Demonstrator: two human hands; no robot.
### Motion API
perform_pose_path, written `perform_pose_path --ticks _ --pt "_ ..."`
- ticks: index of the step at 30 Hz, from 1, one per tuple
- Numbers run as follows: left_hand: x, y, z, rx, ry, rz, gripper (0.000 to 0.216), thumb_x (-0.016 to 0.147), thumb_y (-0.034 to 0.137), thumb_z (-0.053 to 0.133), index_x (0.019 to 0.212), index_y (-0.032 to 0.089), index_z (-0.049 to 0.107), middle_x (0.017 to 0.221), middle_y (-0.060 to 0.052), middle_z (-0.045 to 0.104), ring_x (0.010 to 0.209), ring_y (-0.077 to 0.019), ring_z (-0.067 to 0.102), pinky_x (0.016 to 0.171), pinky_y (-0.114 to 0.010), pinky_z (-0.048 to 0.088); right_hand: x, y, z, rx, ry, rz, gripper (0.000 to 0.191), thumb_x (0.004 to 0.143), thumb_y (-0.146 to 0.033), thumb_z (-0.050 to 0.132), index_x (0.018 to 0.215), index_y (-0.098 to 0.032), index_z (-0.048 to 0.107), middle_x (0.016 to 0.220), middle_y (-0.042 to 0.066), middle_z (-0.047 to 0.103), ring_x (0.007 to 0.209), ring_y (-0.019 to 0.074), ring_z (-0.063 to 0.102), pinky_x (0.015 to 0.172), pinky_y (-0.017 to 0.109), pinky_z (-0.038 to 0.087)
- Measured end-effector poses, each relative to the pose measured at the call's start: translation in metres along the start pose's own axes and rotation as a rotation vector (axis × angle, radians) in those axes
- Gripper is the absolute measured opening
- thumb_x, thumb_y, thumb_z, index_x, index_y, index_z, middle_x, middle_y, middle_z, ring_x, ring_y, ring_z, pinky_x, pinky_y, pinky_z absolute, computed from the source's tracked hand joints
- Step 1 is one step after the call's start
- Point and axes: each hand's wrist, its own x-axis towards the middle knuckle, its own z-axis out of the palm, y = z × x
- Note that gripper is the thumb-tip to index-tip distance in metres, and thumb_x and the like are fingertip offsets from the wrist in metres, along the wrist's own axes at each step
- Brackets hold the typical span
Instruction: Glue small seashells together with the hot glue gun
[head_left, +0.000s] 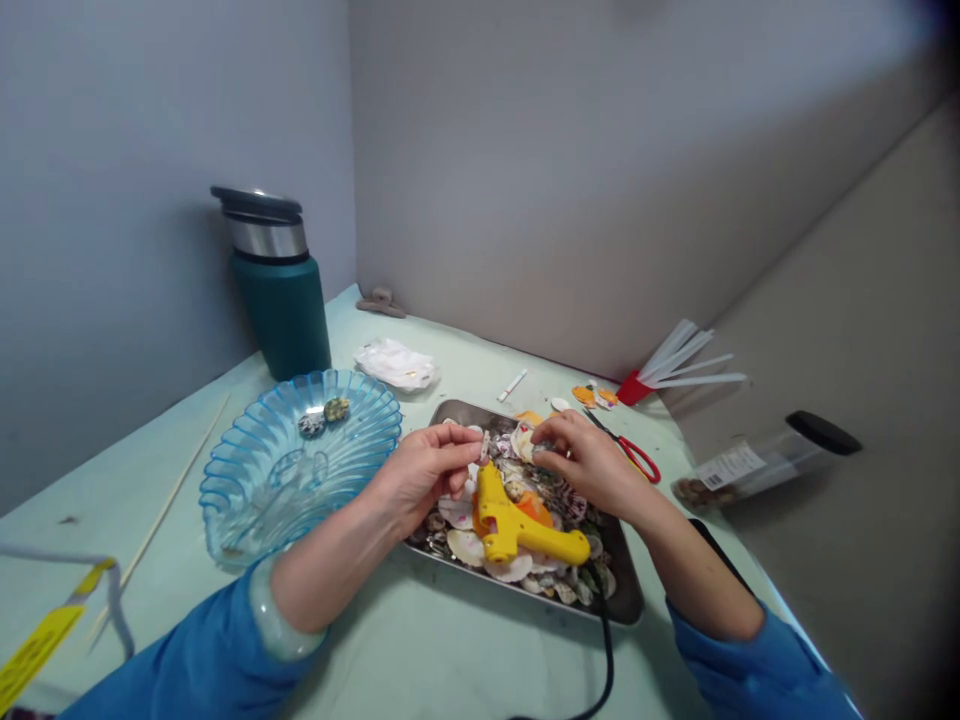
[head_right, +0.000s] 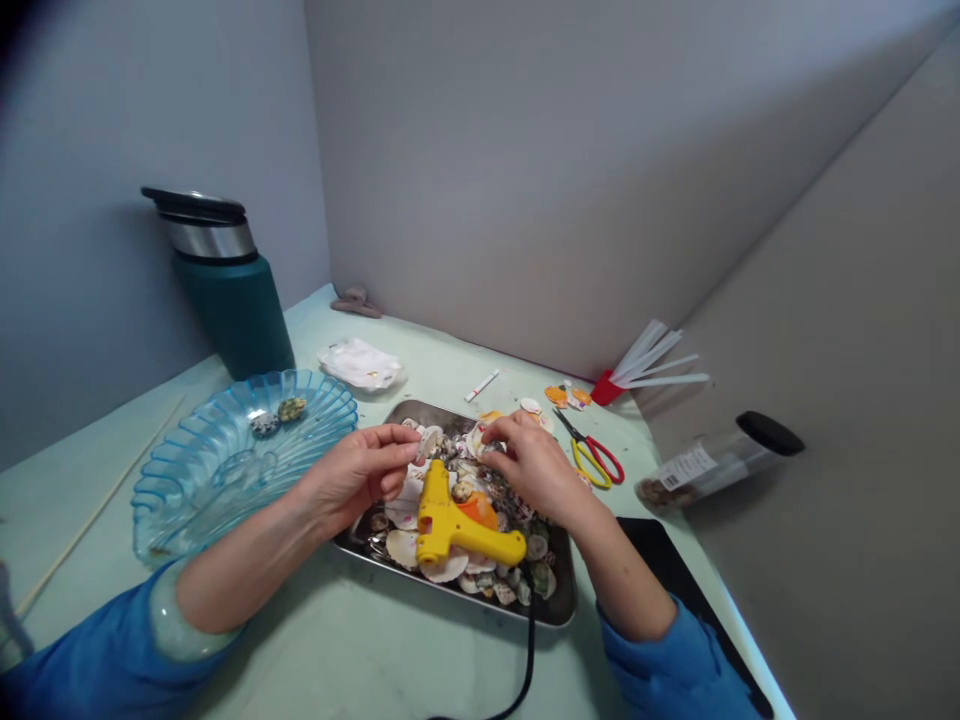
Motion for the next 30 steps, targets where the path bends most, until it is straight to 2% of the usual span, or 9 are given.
perform_pose_path --ticks 7,9,13,16,19,24,30 --pt "0.002 -0.003 -0.001 0.013 -0.002 -0.006 0.029 0.06 0.022 0.081 0.08 0.012 0.063 0.058 0.005 0.055 0.039 -0.0015 0.041 0.041 -0.016 0.027 -0.007 0.001 0.004 0.295 0.108 0.104 0.013 0.071 -0.012 0.065 0.081 -0.02 0.065 0.087 0.003 0.06 0.075 0.0167 0.055 0.075 0.03 0.041" --pt "0.002 -0.003 0.0 0.017 -0.006 -0.008 0.029 0.061 0.022 0.081 0.081 0.012 0.063 0.058 0.005 0.055 0.039 -0.0016 0.041 0.041 -0.017 0.027 -0.008 -0.002 0.001 0.462 0.129 0.128 0.012 0.074 -0.018 0.065 0.086 -0.02 0.064 0.083 0.002 0.059 0.072 0.0158 0.056 0.072 0.03 0.044" --pt "-0.001 -0.002 0.002 0.058 -0.019 -0.031 0.029 0.064 0.023 0.079 0.084 0.011 0.063 0.056 0.005 0.053 0.039 -0.0022 0.04 0.041 -0.017 0.029 -0.011 -0.012 -0.005 0.893 0.11 0.171 0.03 0.085 -0.037 0.056 0.11 -0.02 0.056 0.076 -0.001 0.06 0.066 0.0139 0.06 0.066 0.03 0.052" --pt "-0.003 -0.002 0.004 0.102 -0.025 -0.047 0.031 0.066 0.025 0.078 0.089 0.01 0.064 0.056 0.005 0.053 0.041 -0.0026 0.04 0.042 -0.017 0.029 -0.012 -0.018 -0.006 1.178 0.087 0.208 0.031 0.085 -0.041 0.056 0.108 -0.02 0.057 0.079 0.001 0.065 0.068 0.0131 0.065 0.064 0.028 0.056" --pt "-0.004 -0.002 0.004 0.112 -0.014 -0.047 0.031 0.066 0.026 0.078 0.088 0.011 0.064 0.055 0.004 0.053 0.041 -0.0026 0.04 0.042 -0.017 0.028 -0.012 -0.021 -0.006 1.372 0.064 0.24 0.024 0.086 -0.039 0.057 0.097 -0.019 0.06 0.09 0.006 0.071 0.063 0.0104 0.066 0.058 0.022 0.057" --pt "-0.004 -0.002 0.005 0.108 0.0 -0.043 0.03 0.066 0.027 0.078 0.087 0.011 0.064 0.054 0.005 0.052 0.04 -0.0026 0.039 0.042 -0.017 0.028 -0.013 -0.025 -0.003 1.539 0.018 0.279 0.022 0.089 -0.04 0.055 0.085 -0.018 0.06 0.083 0.005 0.074 0.051 0.0091 0.063 0.048 0.019 0.055" --pt "-0.005 0.0 0.007 0.123 0.028 0.013 0.026 0.067 0.027 0.077 0.083 0.013 0.064 0.053 0.005 0.052 0.041 -0.0023 0.041 0.043 -0.015 0.029 -0.017 -0.034 0.0 1.632 -0.037 0.333 0.03 0.088 -0.043 0.056 0.077 -0.016 0.062 0.068 0.003 0.07 0.038 0.0066 0.056 0.038 0.016 0.049"
